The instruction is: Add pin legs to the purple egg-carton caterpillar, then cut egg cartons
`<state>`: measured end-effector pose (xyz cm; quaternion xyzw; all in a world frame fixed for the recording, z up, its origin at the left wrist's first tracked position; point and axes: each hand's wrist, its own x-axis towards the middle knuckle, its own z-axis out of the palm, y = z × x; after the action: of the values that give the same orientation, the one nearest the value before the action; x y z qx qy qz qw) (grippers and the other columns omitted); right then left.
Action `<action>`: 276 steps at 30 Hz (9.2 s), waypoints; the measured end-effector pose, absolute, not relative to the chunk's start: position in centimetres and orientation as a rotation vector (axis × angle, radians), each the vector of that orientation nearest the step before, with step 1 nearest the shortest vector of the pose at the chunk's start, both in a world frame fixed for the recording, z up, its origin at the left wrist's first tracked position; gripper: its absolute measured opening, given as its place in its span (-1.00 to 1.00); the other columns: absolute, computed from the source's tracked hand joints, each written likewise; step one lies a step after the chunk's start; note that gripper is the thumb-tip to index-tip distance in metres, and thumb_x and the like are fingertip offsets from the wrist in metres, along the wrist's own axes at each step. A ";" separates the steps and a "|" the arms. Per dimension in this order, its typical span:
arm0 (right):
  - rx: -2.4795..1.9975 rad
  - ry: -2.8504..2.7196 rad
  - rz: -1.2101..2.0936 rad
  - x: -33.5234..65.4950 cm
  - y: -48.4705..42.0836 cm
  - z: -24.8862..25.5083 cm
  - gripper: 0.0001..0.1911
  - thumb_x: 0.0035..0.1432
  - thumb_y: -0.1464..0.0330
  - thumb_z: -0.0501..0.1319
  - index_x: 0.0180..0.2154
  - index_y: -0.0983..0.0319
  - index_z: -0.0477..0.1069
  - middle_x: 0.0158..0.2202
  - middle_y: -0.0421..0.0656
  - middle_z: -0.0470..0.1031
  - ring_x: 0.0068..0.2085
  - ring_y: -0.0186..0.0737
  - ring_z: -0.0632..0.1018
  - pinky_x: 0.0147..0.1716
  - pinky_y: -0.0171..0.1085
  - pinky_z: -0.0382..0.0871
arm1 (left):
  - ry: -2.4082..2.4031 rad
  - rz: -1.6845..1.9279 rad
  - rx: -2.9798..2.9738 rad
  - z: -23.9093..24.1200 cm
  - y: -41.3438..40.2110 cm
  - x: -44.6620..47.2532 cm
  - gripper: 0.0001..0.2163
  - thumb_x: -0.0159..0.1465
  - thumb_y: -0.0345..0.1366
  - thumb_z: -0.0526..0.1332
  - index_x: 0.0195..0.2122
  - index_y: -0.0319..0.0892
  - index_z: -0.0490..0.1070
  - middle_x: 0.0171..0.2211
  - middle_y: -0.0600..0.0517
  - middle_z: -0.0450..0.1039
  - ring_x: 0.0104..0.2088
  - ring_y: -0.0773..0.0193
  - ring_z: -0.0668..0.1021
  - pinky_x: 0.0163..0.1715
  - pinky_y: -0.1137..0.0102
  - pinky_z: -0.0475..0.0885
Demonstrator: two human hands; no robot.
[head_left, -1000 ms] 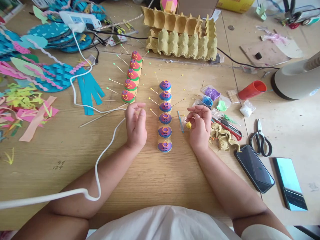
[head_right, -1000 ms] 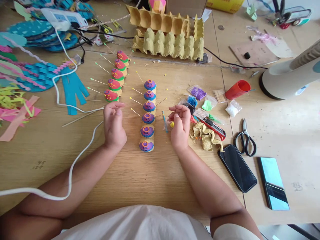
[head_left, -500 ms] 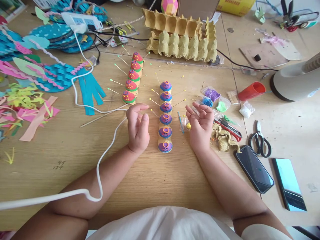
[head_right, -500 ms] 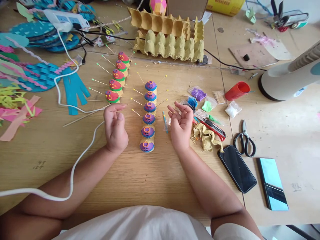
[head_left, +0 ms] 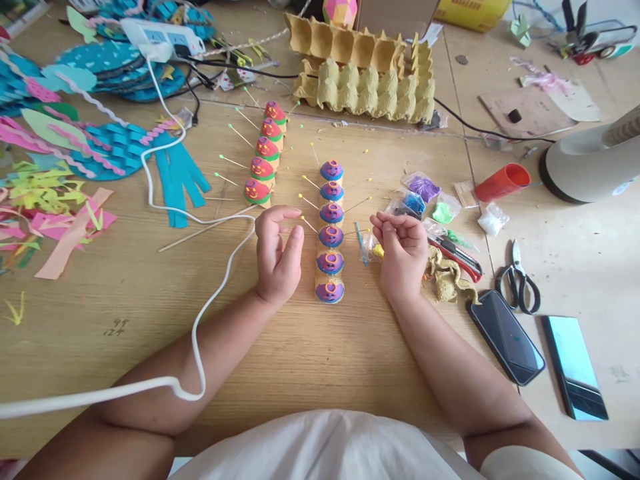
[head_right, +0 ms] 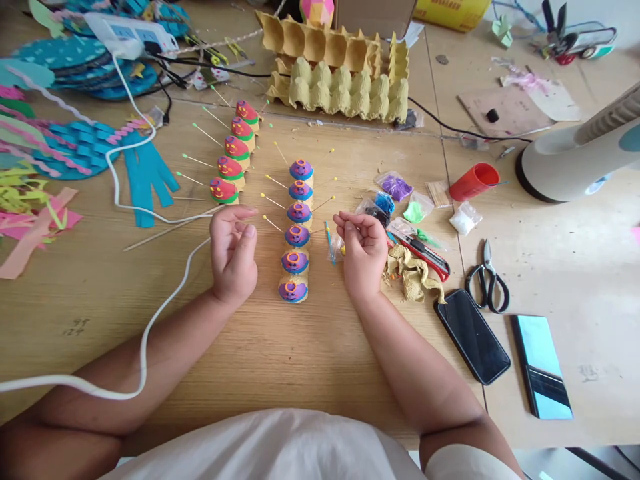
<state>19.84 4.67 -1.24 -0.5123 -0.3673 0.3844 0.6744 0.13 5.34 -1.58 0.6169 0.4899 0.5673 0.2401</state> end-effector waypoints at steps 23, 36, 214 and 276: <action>-1.308 -1.375 0.122 20.0 2.6 -0.1 -0.93 0.27 0.25 0.31 -0.25 0.06 0.58 -0.19 -0.13 0.38 -0.09 -0.11 0.47 -0.04 -0.01 0.42 | 1.261 1.460 2.236 0.4 5.1 0.2 -0.88 0.28 -0.19 0.34 -0.17 0.01 0.51 -0.18 0.01 0.53 -0.07 0.10 0.51 0.07 0.09 0.37; -1.225 -1.638 0.132 19.0 1.1 0.8 -0.91 0.24 0.21 0.34 -0.23 -0.01 0.64 -0.28 -0.16 0.38 -0.19 -0.14 0.46 -0.10 -0.03 0.37 | 1.166 1.386 2.313 0.3 4.9 0.0 -0.83 0.20 -0.05 0.43 -0.24 0.10 0.55 -0.21 0.02 0.52 -0.07 0.09 0.46 0.07 0.09 0.34; -0.806 -2.544 -0.032 18.6 0.4 1.4 -0.78 0.21 0.29 0.16 -0.15 0.16 0.50 -0.08 -0.07 0.49 0.04 -0.01 0.35 0.00 0.03 0.07 | 1.316 1.644 1.181 -2.8 7.6 -0.2 -0.81 0.43 -0.13 0.15 -0.28 -0.08 0.30 -0.38 0.07 0.47 -0.32 0.30 0.47 -0.21 0.37 0.38; -1.403 -1.938 0.171 18.7 1.7 1.1 -0.84 0.38 0.29 0.19 -0.10 0.11 0.53 -0.15 -0.14 0.58 -0.12 -0.17 0.56 -0.10 -0.13 0.23 | 1.178 1.348 1.670 -1.0 5.2 0.6 -0.77 0.45 -0.11 0.13 -0.13 -0.10 0.50 -0.35 0.00 0.51 -0.27 0.22 0.56 -0.17 0.33 0.44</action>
<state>18.67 1.74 1.14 -0.5451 -0.7528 0.0664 0.3630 0.65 5.15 -0.99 0.6415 0.4525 0.5180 0.3397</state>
